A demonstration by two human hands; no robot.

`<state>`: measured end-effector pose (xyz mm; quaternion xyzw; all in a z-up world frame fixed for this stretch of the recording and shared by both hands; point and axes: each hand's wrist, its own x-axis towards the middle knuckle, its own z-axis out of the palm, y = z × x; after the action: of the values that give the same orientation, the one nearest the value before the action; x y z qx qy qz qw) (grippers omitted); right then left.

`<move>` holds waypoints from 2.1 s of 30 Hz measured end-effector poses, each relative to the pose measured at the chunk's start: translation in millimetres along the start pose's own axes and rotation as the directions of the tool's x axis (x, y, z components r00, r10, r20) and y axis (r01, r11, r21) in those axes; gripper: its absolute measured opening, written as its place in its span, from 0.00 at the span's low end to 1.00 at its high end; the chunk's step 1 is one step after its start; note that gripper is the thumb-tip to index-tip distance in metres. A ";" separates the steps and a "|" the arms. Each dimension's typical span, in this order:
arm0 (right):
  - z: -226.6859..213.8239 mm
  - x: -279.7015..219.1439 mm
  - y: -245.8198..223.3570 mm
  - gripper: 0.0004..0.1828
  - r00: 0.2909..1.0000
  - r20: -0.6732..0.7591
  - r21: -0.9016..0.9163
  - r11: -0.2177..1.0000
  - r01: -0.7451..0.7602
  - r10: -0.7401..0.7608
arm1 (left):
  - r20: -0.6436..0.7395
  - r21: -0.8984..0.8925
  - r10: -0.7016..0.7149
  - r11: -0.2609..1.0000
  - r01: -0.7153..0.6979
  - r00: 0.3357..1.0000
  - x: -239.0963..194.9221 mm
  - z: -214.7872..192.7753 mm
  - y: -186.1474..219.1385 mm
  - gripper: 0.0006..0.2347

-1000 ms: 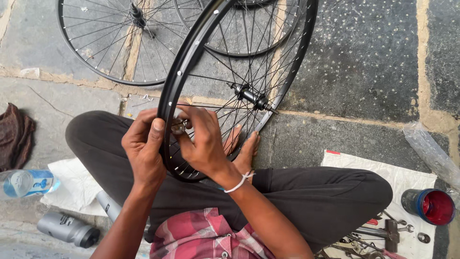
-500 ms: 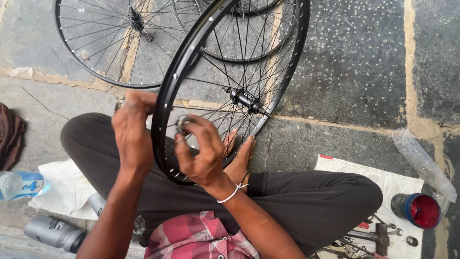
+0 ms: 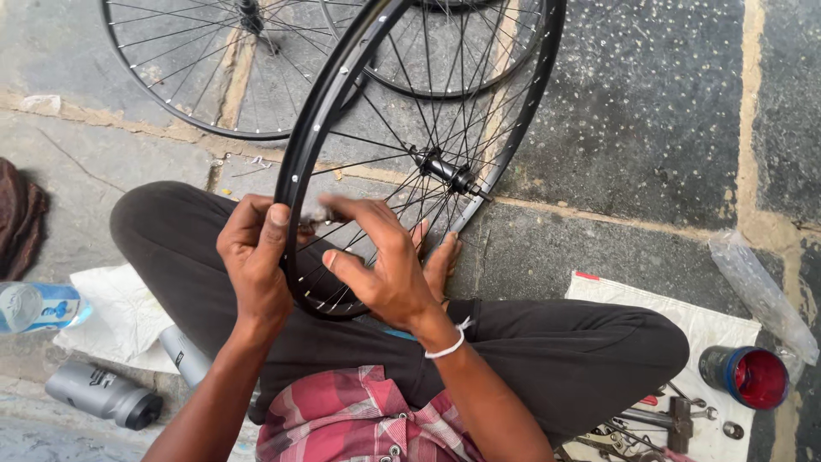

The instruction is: The person sits on the ground and uses a small metal tool to tighten or adjust the nipples on the rim of a bicycle wheel. They rotate the wheel to access different spokes and continue the adjustment process around the circumference of the rim.

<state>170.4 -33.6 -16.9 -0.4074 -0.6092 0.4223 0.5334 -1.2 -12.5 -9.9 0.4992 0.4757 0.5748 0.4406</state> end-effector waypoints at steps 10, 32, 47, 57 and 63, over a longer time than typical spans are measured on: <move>2.8 18.3 4.1 0.22 0.993 0.043 0.148 0.982 -0.113 0.108 | 0.003 -0.011 -0.009 1.000 0.009 1.000 -3.3 -2.7 -7.1 0.14; 16.2 13.9 -17.1 0.22 0.991 -0.112 -0.055 0.996 0.073 -0.078 | -0.058 0.028 0.019 0.999 -0.017 0.998 -2.1 -3.0 -11.3 0.11; 5.4 5.9 -18.9 0.16 0.922 -0.354 -0.165 0.981 0.106 -0.159 | 0.113 0.269 0.122 0.952 -0.149 0.986 25.1 19.4 29.7 0.18; 6.3 19.2 15.7 0.15 0.955 -0.268 -0.148 0.985 0.086 -0.124 | 0.053 0.102 0.080 0.991 -0.085 0.995 7.9 3.9 3.2 0.20; 21.4 20.2 18.1 0.18 0.921 -0.315 -0.219 0.962 0.164 -0.228 | 0.046 0.013 0.066 0.998 -0.066 0.997 12.5 -2.7 -4.0 0.17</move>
<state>148.0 -10.6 -29.5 -0.4590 -0.5839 0.2312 0.6284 -5.2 0.1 -12.0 0.5307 0.4532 0.5740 0.4284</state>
